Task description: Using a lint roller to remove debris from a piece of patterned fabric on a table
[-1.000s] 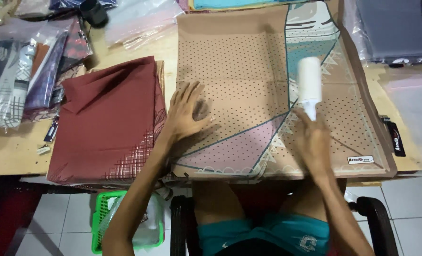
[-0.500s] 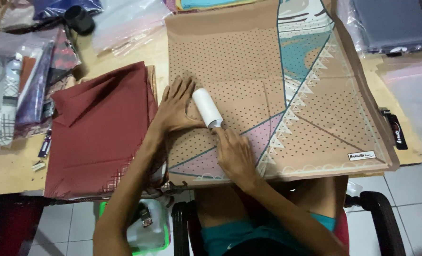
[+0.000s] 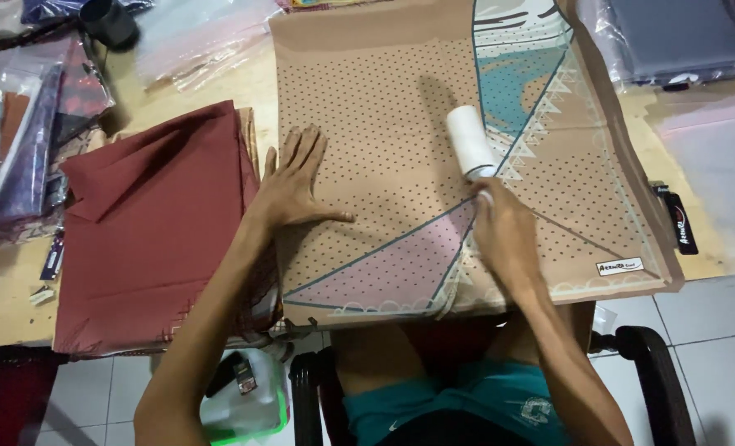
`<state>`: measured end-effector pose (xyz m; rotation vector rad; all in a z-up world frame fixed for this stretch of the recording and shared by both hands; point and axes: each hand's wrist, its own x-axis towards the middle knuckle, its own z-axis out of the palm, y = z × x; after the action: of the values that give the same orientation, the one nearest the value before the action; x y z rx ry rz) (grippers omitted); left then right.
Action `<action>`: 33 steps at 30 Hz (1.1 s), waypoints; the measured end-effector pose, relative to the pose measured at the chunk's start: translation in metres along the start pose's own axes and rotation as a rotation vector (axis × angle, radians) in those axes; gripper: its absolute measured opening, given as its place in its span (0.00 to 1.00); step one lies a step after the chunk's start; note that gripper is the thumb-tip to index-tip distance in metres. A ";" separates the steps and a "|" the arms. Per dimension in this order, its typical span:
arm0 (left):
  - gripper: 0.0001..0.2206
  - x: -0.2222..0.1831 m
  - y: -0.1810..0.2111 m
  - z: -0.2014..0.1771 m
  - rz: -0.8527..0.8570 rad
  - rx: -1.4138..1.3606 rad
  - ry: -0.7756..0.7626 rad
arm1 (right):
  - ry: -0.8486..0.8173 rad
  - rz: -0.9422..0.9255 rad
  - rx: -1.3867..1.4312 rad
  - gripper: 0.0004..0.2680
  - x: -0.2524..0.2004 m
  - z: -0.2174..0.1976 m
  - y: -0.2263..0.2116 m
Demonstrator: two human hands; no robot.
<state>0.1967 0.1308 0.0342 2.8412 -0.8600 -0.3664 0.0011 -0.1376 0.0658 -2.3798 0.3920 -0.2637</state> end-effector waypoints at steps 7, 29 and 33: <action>0.61 0.005 -0.006 0.024 0.059 0.108 0.136 | 0.130 -0.177 0.082 0.08 -0.006 -0.003 0.047; 0.50 -0.081 0.039 0.045 0.378 -0.013 0.182 | -0.135 -0.137 0.137 0.14 0.004 -0.033 0.037; 0.35 -0.023 0.047 0.018 0.277 -0.166 0.206 | -0.202 -0.214 0.088 0.17 0.017 -0.044 0.047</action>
<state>0.1482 0.1034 0.0312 2.5093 -1.1028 -0.1021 -0.0060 -0.2037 0.0677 -2.3349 0.0302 -0.1323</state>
